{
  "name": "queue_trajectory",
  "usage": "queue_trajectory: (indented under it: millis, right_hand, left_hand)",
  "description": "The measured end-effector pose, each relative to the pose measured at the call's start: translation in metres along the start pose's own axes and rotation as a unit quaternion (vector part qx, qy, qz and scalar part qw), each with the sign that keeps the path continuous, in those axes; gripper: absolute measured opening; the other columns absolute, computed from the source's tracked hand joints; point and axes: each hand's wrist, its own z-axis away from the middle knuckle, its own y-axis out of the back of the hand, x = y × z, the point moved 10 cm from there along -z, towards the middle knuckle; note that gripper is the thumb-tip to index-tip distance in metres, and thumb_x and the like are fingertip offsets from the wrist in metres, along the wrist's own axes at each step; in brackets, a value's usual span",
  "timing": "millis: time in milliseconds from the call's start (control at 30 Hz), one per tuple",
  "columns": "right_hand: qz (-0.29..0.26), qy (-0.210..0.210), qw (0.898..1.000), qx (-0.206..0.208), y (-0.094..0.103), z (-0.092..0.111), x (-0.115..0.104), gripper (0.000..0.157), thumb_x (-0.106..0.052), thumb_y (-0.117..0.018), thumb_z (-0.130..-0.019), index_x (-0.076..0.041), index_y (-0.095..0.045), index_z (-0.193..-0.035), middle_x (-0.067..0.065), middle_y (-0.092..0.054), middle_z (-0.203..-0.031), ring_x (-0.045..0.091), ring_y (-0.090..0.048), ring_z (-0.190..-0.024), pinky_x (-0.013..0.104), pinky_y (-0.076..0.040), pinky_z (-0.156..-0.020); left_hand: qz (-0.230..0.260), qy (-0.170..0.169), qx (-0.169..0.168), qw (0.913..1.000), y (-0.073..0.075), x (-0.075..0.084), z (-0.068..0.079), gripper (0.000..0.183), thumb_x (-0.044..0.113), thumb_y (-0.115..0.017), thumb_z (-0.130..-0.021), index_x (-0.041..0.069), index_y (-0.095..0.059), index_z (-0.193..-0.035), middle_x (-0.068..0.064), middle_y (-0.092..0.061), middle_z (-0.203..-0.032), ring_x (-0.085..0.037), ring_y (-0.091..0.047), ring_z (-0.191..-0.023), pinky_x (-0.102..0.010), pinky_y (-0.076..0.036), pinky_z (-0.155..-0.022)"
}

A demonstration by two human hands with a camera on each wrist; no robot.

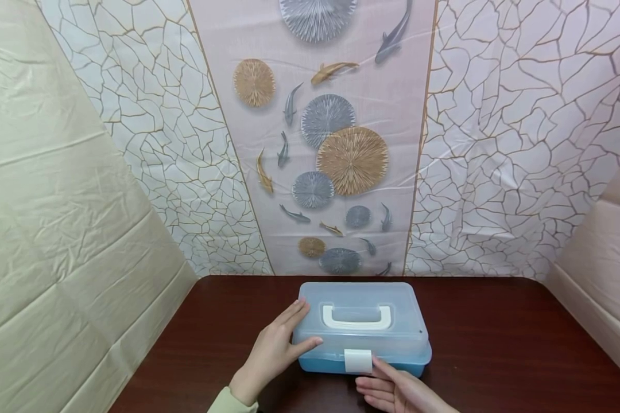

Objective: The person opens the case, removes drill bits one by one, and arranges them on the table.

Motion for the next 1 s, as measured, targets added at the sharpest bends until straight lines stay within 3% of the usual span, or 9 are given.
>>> queue_trajectory:
  millis: [133,233,333,433,733,1000]
  right_hand:
    - [0.001,0.004,0.999,-0.04,-0.005,0.001,-0.004,0.077,-0.041,-0.046,-0.097,0.021,-0.021,-0.136,0.026,-0.05,-0.126,0.031,-0.049,-0.119,0.041,-0.034,-0.101]
    - [-0.005,0.013,0.998,-0.064,-0.007,0.003,-0.008,0.06,-0.033,-0.046,-0.098,0.015,-0.036,-0.133,0.027,-0.05,-0.126,0.032,-0.049,-0.119,0.042,-0.034,-0.101]
    - [-0.017,0.024,0.997,-0.075,-0.008,0.005,-0.011,0.036,-0.026,-0.046,-0.099,0.001,-0.054,-0.121,0.024,-0.055,-0.121,0.03,-0.053,-0.115,0.041,-0.035,-0.1]
    - [-0.014,0.025,0.997,-0.066,-0.008,0.004,-0.01,0.025,-0.022,-0.044,-0.098,-0.006,-0.06,-0.108,0.019,-0.061,-0.112,0.027,-0.057,-0.109,0.039,-0.038,-0.097]
    - [0.036,0.001,0.999,0.024,0.004,-0.004,-0.003,0.032,-0.02,-0.053,-0.092,0.005,-0.055,-0.111,0.012,-0.063,-0.103,0.022,-0.062,-0.099,0.036,-0.045,-0.09]
    - [0.136,0.01,0.99,0.043,0.01,-0.007,-0.003,0.038,-0.022,-0.059,-0.09,0.01,-0.06,-0.111,0.01,-0.067,-0.095,0.02,-0.064,-0.091,0.037,-0.049,-0.083]
  left_hand:
    - [-0.003,-0.004,0.001,1.0,0.001,0.0,0.0,0.074,0.063,-0.056,-0.08,0.012,-0.051,-0.135,-0.003,-0.042,-0.141,-0.017,-0.038,-0.129,-0.04,-0.045,-0.09]
    - [-0.004,-0.001,-0.005,1.0,0.0,-0.001,0.0,0.074,0.063,-0.055,-0.081,0.013,-0.049,-0.136,-0.003,-0.041,-0.142,-0.018,-0.039,-0.129,-0.041,-0.045,-0.09]
    - [-0.004,0.006,-0.013,0.9999,-0.003,-0.002,0.001,0.075,0.064,-0.053,-0.082,0.014,-0.048,-0.137,-0.002,-0.04,-0.143,-0.018,-0.038,-0.129,-0.04,-0.045,-0.09]
    - [-0.002,0.01,-0.015,0.9998,-0.004,-0.002,0.001,0.075,0.065,-0.053,-0.082,0.015,-0.047,-0.137,-0.002,-0.039,-0.143,-0.017,-0.037,-0.13,-0.04,-0.044,-0.091]
    - [-0.002,0.003,-0.01,0.9999,-0.004,0.001,0.002,0.074,0.063,-0.054,-0.082,0.014,-0.047,-0.137,-0.003,-0.04,-0.142,-0.019,-0.038,-0.129,-0.042,-0.045,-0.09]
    - [0.005,0.003,0.001,1.0,-0.001,0.001,0.002,0.073,0.061,-0.056,-0.082,0.014,-0.048,-0.136,-0.003,-0.04,-0.142,-0.018,-0.038,-0.129,-0.042,-0.045,-0.09]
